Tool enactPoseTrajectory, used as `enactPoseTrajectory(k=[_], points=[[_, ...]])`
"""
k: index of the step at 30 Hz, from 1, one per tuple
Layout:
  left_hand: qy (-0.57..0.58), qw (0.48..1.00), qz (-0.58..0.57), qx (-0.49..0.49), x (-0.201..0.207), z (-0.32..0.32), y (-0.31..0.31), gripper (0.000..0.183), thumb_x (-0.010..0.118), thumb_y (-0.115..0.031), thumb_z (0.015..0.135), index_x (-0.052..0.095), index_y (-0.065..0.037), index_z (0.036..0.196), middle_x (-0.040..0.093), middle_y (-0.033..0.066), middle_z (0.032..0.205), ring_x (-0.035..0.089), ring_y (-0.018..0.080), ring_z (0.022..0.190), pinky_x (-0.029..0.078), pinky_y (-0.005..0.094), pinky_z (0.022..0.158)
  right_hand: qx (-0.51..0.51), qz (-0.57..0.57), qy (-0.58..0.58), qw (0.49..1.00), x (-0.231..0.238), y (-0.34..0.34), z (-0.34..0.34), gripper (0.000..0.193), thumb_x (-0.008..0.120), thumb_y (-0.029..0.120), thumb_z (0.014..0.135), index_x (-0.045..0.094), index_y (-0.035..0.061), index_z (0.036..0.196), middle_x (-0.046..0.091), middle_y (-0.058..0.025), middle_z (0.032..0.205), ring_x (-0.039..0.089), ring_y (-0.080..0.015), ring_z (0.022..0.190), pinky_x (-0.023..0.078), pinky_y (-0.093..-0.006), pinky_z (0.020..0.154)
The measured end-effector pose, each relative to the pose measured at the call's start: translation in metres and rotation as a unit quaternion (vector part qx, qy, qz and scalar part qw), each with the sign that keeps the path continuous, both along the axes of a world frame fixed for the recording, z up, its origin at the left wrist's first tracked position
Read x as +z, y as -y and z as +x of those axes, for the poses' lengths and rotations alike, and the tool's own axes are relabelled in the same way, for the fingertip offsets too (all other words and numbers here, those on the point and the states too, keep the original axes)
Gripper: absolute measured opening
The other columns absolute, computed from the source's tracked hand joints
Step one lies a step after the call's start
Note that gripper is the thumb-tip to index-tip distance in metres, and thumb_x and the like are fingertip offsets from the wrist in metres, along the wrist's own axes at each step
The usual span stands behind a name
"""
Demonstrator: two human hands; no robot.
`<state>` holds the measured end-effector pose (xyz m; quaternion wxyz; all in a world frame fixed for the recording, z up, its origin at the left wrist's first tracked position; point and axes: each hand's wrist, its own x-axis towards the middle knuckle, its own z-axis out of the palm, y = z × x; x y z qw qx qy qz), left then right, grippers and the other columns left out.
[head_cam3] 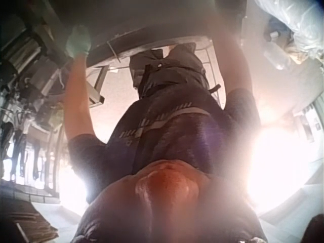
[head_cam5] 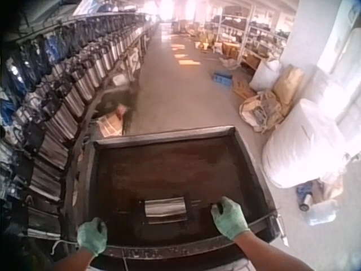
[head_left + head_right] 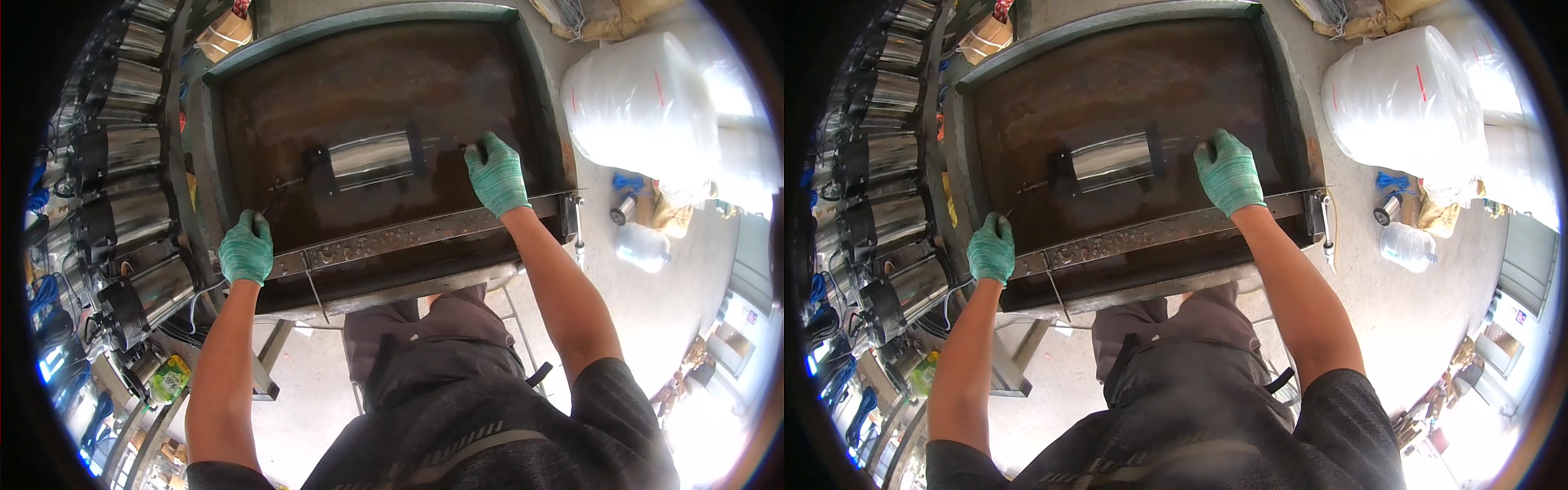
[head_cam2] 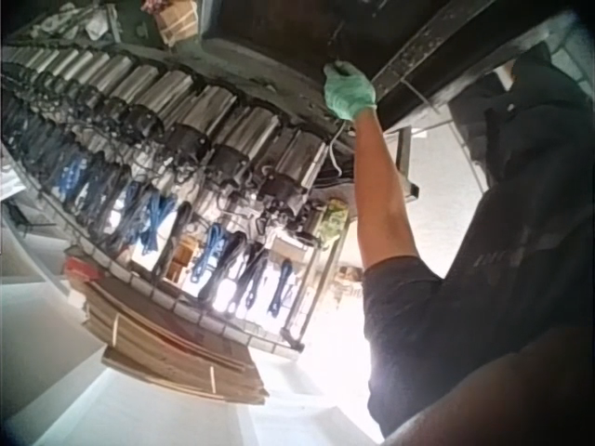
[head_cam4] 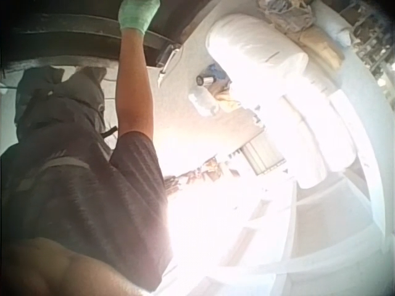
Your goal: The person fills a water bottle from a tank, pours it over a pump component held over the tank to check for leaks, and then places the pump on a workbench.
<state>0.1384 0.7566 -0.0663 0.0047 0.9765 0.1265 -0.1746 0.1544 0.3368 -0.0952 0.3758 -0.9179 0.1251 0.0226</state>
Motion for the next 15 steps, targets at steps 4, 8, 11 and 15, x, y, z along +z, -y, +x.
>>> enactPoseTrajectory(k=[4,8,11,15], points=[[0.002,1.000,0.004,-0.001,-0.002,-0.001,-0.001,0.039,0.044,-0.039,0.103,0.066,-0.012,0.121,0.072,0.0202,0.097,0.069,0.0413,0.093,0.054,0.0511,0.085,-0.010,0.009,-0.026,1.000,0.008,-0.003,0.000,0.016,0.062,0.015,0.094,0.062,-0.0010,0.093,0.068,-0.0240,0.091,0.064,-0.0453,0.086,0.053,-0.0465,0.076],[0.004,1.000,0.003,-0.006,-0.004,-0.001,-0.002,0.040,0.043,-0.039,0.103,0.066,-0.012,0.121,0.072,0.0204,0.097,0.069,0.0417,0.094,0.054,0.0513,0.085,-0.012,0.001,0.002,1.000,0.006,-0.002,0.000,0.016,0.063,0.016,0.094,0.062,-0.0004,0.094,0.068,-0.0240,0.091,0.064,-0.0452,0.086,0.053,-0.0464,0.076],[0.006,1.000,0.000,-0.006,-0.002,-0.002,-0.004,0.039,0.043,-0.039,0.103,0.065,-0.012,0.121,0.072,0.0208,0.097,0.069,0.0421,0.094,0.054,0.0516,0.085,-0.009,0.005,0.014,1.000,0.010,-0.003,0.001,0.016,0.063,0.016,0.094,0.063,-0.0001,0.094,0.068,-0.0242,0.092,0.064,-0.0452,0.086,0.053,-0.0462,0.076],[-0.016,1.000,-0.005,-0.005,-0.001,0.003,0.001,0.038,0.044,-0.039,0.103,0.064,-0.012,0.121,0.072,0.0210,0.096,0.068,0.0425,0.093,0.054,0.0522,0.084,-0.017,0.007,0.020,1.000,-0.002,0.001,0.000,0.015,0.064,0.015,0.093,0.063,0.0000,0.094,0.068,-0.0241,0.090,0.064,-0.0447,0.084,0.053,-0.0451,0.074]])
